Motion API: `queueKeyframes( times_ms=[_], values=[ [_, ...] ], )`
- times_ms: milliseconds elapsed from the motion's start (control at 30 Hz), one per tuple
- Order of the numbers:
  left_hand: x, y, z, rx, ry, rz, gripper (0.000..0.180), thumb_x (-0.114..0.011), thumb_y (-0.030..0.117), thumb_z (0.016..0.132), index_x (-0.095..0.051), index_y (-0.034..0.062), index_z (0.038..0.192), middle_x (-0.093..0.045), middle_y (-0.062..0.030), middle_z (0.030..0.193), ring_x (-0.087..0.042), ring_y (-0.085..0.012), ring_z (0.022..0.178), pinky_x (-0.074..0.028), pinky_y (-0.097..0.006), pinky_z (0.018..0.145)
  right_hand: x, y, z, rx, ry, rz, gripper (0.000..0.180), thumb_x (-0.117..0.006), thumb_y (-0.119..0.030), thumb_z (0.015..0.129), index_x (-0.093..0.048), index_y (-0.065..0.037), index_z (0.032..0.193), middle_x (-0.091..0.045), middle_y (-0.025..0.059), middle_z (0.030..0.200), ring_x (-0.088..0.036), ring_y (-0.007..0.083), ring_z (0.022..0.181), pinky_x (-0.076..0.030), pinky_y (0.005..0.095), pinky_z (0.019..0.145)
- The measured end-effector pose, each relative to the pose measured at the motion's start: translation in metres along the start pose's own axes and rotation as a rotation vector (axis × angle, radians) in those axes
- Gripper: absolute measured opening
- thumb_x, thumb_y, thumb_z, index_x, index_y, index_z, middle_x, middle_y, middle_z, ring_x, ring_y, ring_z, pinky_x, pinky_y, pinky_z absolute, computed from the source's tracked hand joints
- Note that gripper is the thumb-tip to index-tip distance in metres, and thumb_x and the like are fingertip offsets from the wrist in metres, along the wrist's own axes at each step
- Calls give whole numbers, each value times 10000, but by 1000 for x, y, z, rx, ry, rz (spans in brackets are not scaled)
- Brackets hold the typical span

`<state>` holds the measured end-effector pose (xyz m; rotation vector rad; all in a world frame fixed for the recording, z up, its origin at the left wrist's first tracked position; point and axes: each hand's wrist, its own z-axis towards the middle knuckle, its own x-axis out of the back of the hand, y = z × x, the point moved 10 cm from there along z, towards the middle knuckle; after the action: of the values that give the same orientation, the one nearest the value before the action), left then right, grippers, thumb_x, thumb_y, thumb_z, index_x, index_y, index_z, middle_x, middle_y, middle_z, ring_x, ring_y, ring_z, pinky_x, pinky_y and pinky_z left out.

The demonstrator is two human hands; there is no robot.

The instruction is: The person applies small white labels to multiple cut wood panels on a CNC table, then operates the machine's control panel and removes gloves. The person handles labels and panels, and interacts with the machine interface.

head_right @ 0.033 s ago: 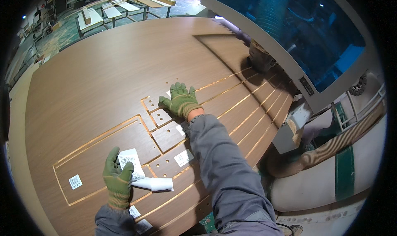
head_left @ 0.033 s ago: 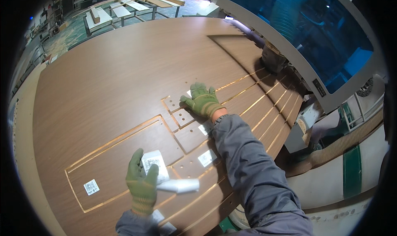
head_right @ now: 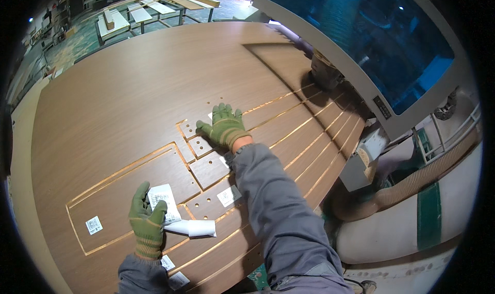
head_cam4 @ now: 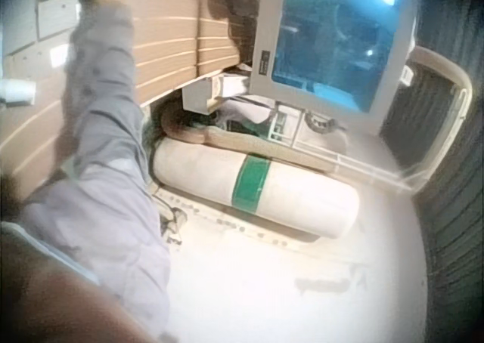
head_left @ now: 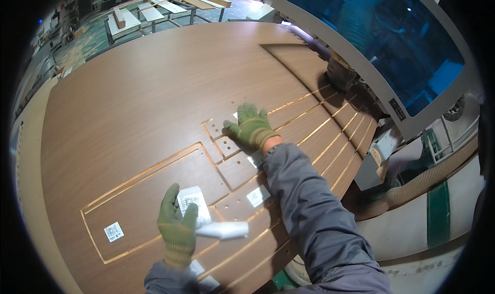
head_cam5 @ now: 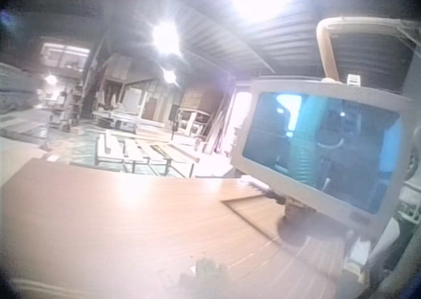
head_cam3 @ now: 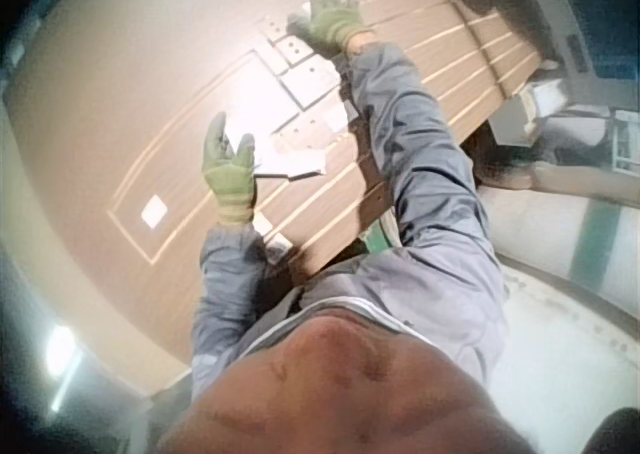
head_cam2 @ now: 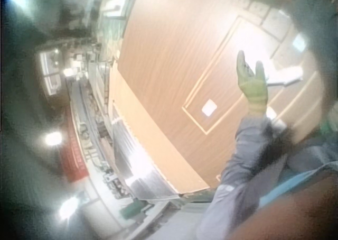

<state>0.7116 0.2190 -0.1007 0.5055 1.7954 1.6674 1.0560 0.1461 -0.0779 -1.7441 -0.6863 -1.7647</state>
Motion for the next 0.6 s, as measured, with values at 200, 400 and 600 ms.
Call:
queueKeyframes(
  times_ms=[200,400,600],
  values=[
    [-8,5,-1,19,8,-59,618,-644,-47,882,-433,-99,1460,-573,-215,1344,-602,-246,1186,-495,-349,1048,26,-45,-57,437,-142,180,703,-488,-535,1018,-510,24,1444,-470,260,1512,-400,387,1447,-288,512,1190],
    [-13,8,4,-69,0,-16,616,-601,-71,864,-440,-85,1459,-581,-189,1312,-610,-228,1145,-518,-346,1002,108,-36,-234,368,303,843,558,-662,-349,977,-568,25,1380,-601,226,1347,-560,322,1243,-444,383,1073],
    [-37,34,-15,-55,-87,-142,642,-612,-71,861,-429,-70,1476,-618,-176,1262,-658,-215,1028,-564,-316,902,96,-10,-403,-51,216,1292,510,-759,-249,934,-613,2,1353,-676,165,1250,-663,201,1083,-546,331,942]
  ],
)
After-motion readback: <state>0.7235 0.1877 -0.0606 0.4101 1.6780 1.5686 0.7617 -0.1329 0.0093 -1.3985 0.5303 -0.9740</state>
